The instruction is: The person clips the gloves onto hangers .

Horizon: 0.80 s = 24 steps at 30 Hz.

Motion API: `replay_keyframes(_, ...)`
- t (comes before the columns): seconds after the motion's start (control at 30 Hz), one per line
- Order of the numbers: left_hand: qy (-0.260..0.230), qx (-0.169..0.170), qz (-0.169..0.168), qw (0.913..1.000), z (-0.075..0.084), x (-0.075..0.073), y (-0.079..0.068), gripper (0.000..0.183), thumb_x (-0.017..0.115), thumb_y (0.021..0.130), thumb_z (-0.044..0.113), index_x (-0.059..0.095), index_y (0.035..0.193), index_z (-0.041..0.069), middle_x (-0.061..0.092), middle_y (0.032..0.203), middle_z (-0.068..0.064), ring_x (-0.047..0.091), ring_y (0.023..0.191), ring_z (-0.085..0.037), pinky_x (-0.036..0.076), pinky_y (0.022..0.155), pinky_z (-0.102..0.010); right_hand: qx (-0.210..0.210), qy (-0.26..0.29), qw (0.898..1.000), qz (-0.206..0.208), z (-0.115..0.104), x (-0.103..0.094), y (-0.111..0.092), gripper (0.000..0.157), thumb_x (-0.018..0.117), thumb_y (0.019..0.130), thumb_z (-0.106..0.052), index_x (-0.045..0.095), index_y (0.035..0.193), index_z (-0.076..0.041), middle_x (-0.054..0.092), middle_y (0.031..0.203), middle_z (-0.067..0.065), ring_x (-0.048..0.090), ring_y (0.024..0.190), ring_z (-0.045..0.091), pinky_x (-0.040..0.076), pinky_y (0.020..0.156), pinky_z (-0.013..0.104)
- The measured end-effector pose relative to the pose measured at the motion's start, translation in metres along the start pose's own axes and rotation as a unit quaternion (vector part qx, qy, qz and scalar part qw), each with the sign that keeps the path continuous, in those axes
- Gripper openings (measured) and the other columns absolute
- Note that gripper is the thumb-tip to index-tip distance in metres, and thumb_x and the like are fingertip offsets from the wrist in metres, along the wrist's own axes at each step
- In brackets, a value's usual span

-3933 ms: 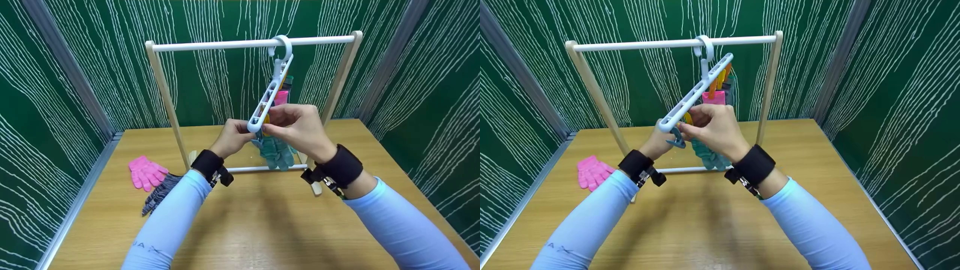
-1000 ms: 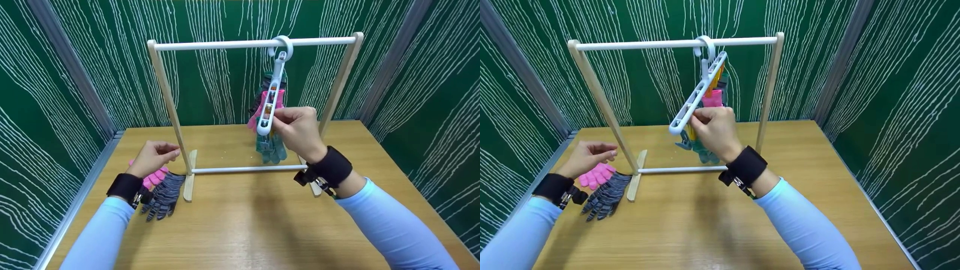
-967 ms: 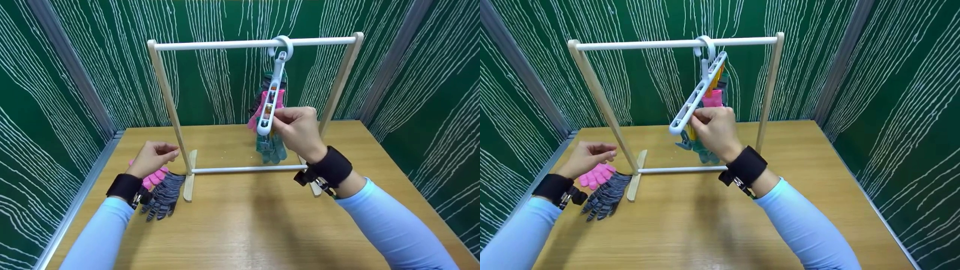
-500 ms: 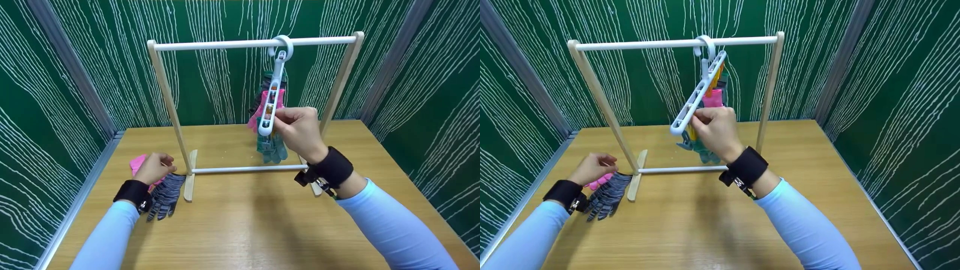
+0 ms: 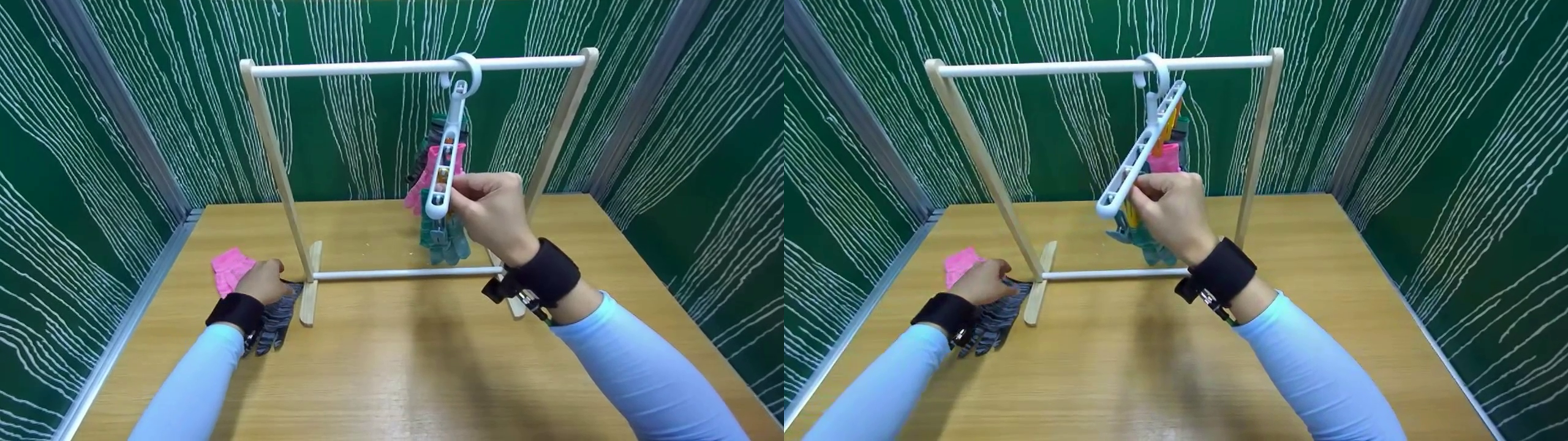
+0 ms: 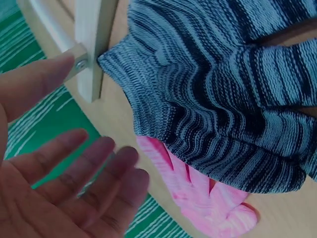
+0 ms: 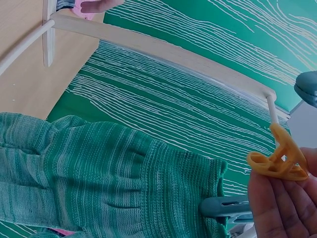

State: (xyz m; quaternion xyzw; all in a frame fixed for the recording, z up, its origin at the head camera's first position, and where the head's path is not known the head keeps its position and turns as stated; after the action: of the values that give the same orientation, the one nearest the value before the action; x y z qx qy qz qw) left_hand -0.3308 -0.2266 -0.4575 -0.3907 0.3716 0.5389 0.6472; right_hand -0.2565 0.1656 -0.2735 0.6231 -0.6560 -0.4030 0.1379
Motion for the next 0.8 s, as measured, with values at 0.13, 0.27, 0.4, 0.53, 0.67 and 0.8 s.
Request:
replay_keyframes(0.13,0.029,-0.004,0.004,0.9995,-0.002,0.004,0.000,0.053,0.082,0.085,0.014,0.065,0.127,-0.013,0.073,0.121,-0.032,0.073,0.109,-0.045,0.060,0.097,-0.059,0.004,-0.003,1.000,0.003,0.001,0.000,0.000,0.009,0.075,0.096,0.007,0.083,0.100,0.009,0.081,0.088,0.025,0.068,0.065,-0.003,0.058,0.063,0.014)
replay_keyframes(0.27,0.042,-0.009,0.006,0.9991,-0.008,0.009,0.001,0.049,0.086,0.079,0.018,0.068,0.116,-0.009,0.075,0.112,-0.027,0.074,0.102,-0.043,0.061,0.090,-0.060,0.006,-0.003,1.000,0.002,0.001,0.001,-0.001,0.010,0.075,0.097,0.005,0.083,0.100,0.010,0.081,0.088,0.024,0.067,0.064,-0.005,0.058,0.064,0.014)
replay_keyframes(0.4,0.047,-0.017,-0.001,0.9987,-0.013,0.013,0.002,0.044,0.090,0.076,0.024,0.071,0.104,-0.004,0.076,0.103,-0.023,0.073,0.092,-0.038,0.061,0.081,-0.059,0.000,0.000,1.000,0.000,0.001,0.001,-0.001,0.010,0.075,0.097,0.004,0.083,0.098,0.010,0.080,0.085,0.023,0.066,0.062,-0.003,0.057,0.062,0.014)
replay_keyframes(0.53,0.050,-0.024,-0.005,0.9984,-0.014,0.014,0.002,0.039,0.091,0.074,0.025,0.072,0.096,-0.001,0.076,0.097,-0.020,0.071,0.084,-0.034,0.061,0.074,-0.055,-0.005,-0.002,1.000,0.002,0.003,0.002,-0.001,0.010,0.075,0.097,0.003,0.083,0.098,0.009,0.080,0.085,0.023,0.065,0.061,-0.004,0.057,0.060,0.014)
replay_keyframes(0.67,0.050,-0.021,0.004,0.9985,-0.020,0.019,0.008,0.037,0.091,0.072,0.026,0.071,0.090,0.001,0.074,0.091,-0.017,0.068,0.079,-0.033,0.059,0.069,-0.052,-0.004,-0.005,1.000,0.003,0.003,0.002,-0.001,0.010,0.075,0.097,0.004,0.083,0.098,0.010,0.080,0.086,0.024,0.066,0.063,-0.005,0.057,0.062,0.013)
replay_keyframes(0.8,0.031,-0.033,0.001,0.9990,-0.018,0.019,0.007,0.037,0.093,0.072,0.023,0.070,0.090,0.000,0.073,0.091,-0.016,0.067,0.080,-0.031,0.059,0.072,-0.053,0.004,-0.013,1.000,0.006,0.004,0.001,-0.002,0.010,0.075,0.097,0.004,0.083,0.099,0.010,0.081,0.088,0.025,0.066,0.066,-0.007,0.057,0.064,0.012)
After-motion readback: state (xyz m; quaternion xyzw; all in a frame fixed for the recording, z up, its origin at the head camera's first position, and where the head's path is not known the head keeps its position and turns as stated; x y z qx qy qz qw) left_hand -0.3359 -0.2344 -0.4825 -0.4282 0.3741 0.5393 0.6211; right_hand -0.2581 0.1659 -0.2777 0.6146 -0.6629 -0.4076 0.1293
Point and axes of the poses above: each hand's wrist, its own y-axis towards the middle knuckle, its own x-axis out of the palm, z = x × y, the point moved 2 cm from there along y, towards the middle knuckle
